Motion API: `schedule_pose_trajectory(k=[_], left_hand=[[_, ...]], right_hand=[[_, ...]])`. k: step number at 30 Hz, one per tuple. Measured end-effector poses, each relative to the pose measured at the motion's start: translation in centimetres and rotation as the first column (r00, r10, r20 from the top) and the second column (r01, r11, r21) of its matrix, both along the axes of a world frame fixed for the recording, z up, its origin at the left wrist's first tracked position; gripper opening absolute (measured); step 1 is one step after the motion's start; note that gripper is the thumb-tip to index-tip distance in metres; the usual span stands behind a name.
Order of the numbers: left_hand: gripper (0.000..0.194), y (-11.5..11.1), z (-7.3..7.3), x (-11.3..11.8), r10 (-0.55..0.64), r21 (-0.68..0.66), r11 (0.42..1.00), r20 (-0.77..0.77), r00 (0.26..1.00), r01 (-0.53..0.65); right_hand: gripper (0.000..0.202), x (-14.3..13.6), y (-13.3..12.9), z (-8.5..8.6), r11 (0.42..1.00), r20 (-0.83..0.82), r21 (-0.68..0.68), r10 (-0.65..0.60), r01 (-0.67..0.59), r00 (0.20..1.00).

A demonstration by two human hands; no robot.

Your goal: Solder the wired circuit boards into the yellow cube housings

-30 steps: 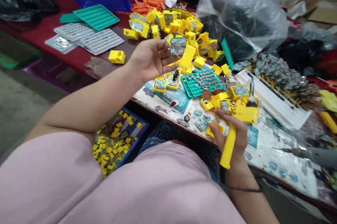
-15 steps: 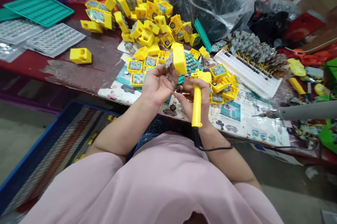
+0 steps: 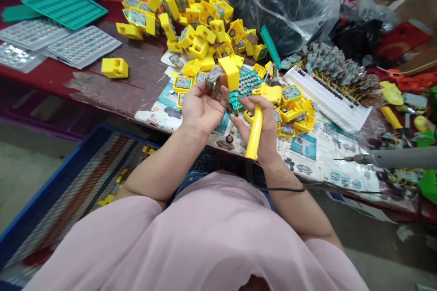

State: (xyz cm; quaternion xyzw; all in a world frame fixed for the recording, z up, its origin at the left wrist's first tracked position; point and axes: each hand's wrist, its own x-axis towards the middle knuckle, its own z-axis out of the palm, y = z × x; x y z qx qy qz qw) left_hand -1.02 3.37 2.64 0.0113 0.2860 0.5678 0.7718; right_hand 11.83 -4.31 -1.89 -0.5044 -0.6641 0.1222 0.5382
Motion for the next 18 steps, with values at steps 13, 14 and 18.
schedule_pose_trajectory(k=[13,14,18], left_hand=[[0.031,-3.2,0.8,2.4,-0.014,0.121,0.993,0.007,1.000,0.013],[0.030,-3.4,0.8,2.5,-0.014,0.144,0.989,0.000,1.000,0.014],[0.023,-3.7,0.3,2.5,0.016,0.263,0.965,-0.092,0.996,0.008]], right_hand=[[0.044,0.1,-1.2,-0.1,1.000,-0.416,-0.026,-0.004,-0.007,0.909],[0.045,0.3,-1.3,0.0,0.999,-0.413,-0.051,-0.020,-0.001,0.911],[0.049,0.7,-1.6,0.2,0.993,-0.361,-0.107,-0.078,0.042,0.929]])
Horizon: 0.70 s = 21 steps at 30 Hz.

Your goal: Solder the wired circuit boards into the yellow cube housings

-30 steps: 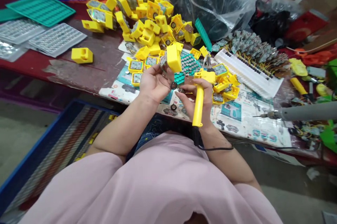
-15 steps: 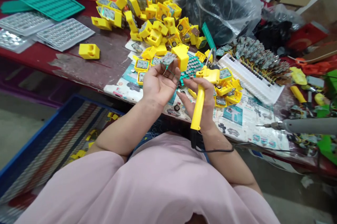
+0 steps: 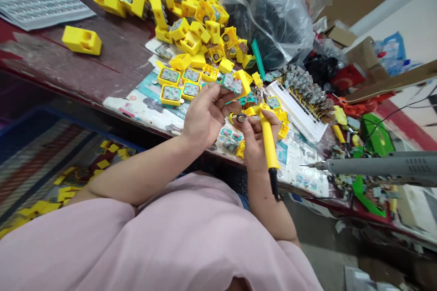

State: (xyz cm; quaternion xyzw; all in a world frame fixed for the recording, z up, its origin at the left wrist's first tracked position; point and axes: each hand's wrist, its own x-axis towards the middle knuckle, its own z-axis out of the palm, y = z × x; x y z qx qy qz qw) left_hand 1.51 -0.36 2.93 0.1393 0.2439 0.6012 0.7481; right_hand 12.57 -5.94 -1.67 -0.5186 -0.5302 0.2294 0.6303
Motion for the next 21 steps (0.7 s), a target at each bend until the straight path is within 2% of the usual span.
schedule_pose_trajectory(k=[3,6,8,10,12,15,17,19,21], left_hand=[[0.020,0.0,-0.8,-0.4,0.097,0.159,0.985,-0.147,0.984,-0.073],[0.021,0.0,-1.3,-1.8,0.270,0.378,0.917,-0.361,0.893,-0.125],[0.023,0.1,-1.4,-3.0,0.348,0.475,0.874,-0.472,0.810,-0.099],[0.025,0.2,-1.3,-4.3,0.348,0.528,0.849,-0.530,0.773,-0.021],[0.028,0.4,-1.3,-5.3,0.264,0.520,0.851,-0.550,0.792,0.077],[0.030,0.6,-1.5,-6.3,-0.025,0.321,0.920,-0.523,0.852,0.224],[0.026,0.6,-2.0,-6.9,-0.172,0.208,0.933,-0.460,0.871,0.294],[0.020,0.4,-2.7,-7.6,-0.219,0.187,0.924,-0.457,0.862,0.334],[0.019,0.2,-3.5,-8.6,-0.227,0.189,0.903,-0.551,0.803,0.386]], right_hand=[[0.044,0.0,-0.2,0.1,0.999,0.030,0.042,-0.029,0.028,0.999],[0.040,0.0,-0.4,0.3,0.997,0.081,0.070,-0.045,0.039,0.996],[0.039,0.0,-0.5,0.5,0.996,0.111,0.075,-0.045,0.037,0.993],[0.040,0.0,-0.6,0.8,0.996,0.121,0.084,-0.041,0.031,0.992],[0.040,-0.2,-0.7,1.1,0.995,0.107,0.101,-0.018,0.007,0.994],[0.042,-0.7,-0.9,1.5,0.990,0.083,0.107,0.079,-0.088,0.993],[0.044,-1.1,-0.9,1.6,0.983,0.087,0.095,0.149,-0.157,0.985],[0.046,-1.3,-0.9,1.3,0.975,0.105,0.077,0.200,-0.208,0.974],[0.047,-1.3,-0.8,0.7,0.968,0.148,0.043,0.240,-0.249,0.959]])
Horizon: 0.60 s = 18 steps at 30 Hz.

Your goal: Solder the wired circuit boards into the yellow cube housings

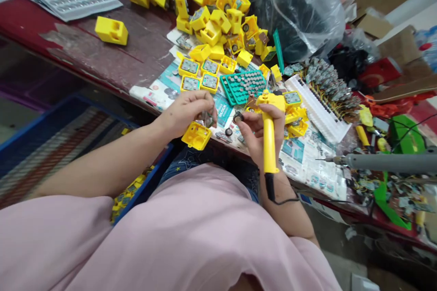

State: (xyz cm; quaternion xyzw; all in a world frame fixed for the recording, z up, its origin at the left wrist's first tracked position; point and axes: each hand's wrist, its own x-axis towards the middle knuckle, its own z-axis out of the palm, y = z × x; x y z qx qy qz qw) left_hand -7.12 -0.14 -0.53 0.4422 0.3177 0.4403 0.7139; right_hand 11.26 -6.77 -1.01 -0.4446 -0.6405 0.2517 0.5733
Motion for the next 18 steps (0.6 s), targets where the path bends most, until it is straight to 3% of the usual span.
schedule_pose_trajectory(k=[4,7,13,18], left_hand=[[0.024,0.1,-1.3,-2.2,-0.103,0.117,0.983,-0.280,0.954,0.140],[0.026,0.5,-1.8,-3.4,-0.140,0.164,0.962,-0.395,0.908,0.220],[0.026,0.7,-2.5,-4.3,-0.181,0.119,0.961,-0.416,0.891,0.251],[0.030,1.7,-2.1,-4.6,-0.090,0.203,0.955,-0.492,0.866,0.215]], right_hand=[[0.045,0.0,0.6,-1.7,1.000,0.215,-0.027,0.005,0.001,0.977],[0.040,-0.2,1.3,-2.7,1.000,0.342,-0.009,-0.001,0.004,0.940],[0.038,-0.5,2.1,-2.4,0.999,0.385,-0.030,0.038,-0.028,0.922],[0.044,-0.4,2.2,-1.4,0.998,0.348,-0.057,0.026,-0.007,0.937]])
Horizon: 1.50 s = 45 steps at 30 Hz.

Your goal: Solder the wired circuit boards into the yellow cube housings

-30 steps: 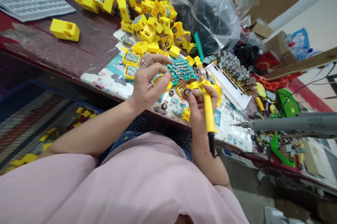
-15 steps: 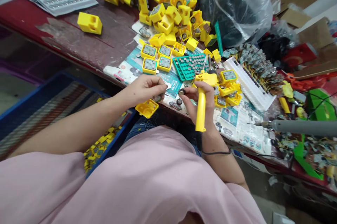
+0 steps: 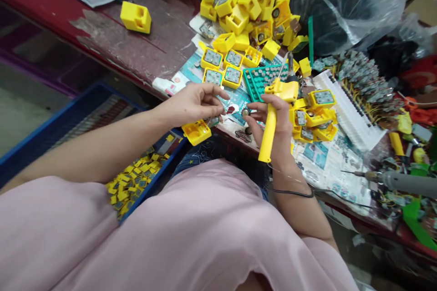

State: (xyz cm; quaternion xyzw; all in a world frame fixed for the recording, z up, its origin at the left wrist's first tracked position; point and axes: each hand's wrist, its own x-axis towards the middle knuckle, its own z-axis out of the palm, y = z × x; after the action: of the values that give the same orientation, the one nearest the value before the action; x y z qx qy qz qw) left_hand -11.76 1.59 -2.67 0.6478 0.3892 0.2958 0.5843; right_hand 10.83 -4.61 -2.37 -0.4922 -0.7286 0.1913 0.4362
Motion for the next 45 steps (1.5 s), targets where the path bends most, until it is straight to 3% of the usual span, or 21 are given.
schedule_pose_trajectory(k=[4,9,13,19,22,27,33,39,45], left_hand=[[0.020,1.9,1.3,-0.3,-0.101,0.266,0.949,-0.256,0.961,0.171],[0.017,2.5,1.9,0.8,-0.054,0.444,0.822,-0.563,0.824,0.357],[0.021,1.9,2.0,2.0,-0.021,0.455,0.780,-0.665,0.746,0.428],[0.023,2.1,2.7,2.7,-0.036,0.406,0.775,-0.738,0.674,0.485],[0.024,2.3,2.8,3.0,-0.043,0.368,0.783,-0.771,0.635,0.501],[0.027,2.5,2.8,3.8,-0.088,0.297,0.776,-0.822,0.562,0.556],[0.026,2.4,2.8,3.9,-0.115,0.287,0.786,-0.802,0.586,0.547],[0.026,1.5,2.5,3.5,-0.098,0.378,0.776,-0.718,0.689,0.504],[0.024,0.9,2.4,3.7,-0.078,0.400,0.780,-0.701,0.709,0.481]], right_hand=[[0.046,0.0,0.1,0.0,0.999,0.022,-0.043,0.034,-0.033,0.999],[0.046,0.2,0.4,-0.8,0.996,0.260,-0.042,0.088,-0.080,0.962],[0.040,0.4,0.6,-0.9,0.996,0.463,0.064,0.032,-0.069,0.886],[0.031,0.1,0.2,-1.1,0.987,0.548,0.149,-0.136,0.064,0.825],[0.030,-0.1,0.3,-1.2,0.991,0.592,0.128,-0.114,0.046,0.798],[0.032,0.1,0.5,-0.8,0.997,0.547,0.071,-0.009,-0.036,0.837],[0.028,1.0,-0.5,0.0,0.990,0.335,0.129,-0.089,0.047,0.938],[0.028,0.8,-1.0,-0.7,0.994,0.340,0.109,-0.021,-0.017,0.940],[0.031,0.2,-1.0,-1.0,0.993,0.298,0.122,-0.034,-0.003,0.954]])
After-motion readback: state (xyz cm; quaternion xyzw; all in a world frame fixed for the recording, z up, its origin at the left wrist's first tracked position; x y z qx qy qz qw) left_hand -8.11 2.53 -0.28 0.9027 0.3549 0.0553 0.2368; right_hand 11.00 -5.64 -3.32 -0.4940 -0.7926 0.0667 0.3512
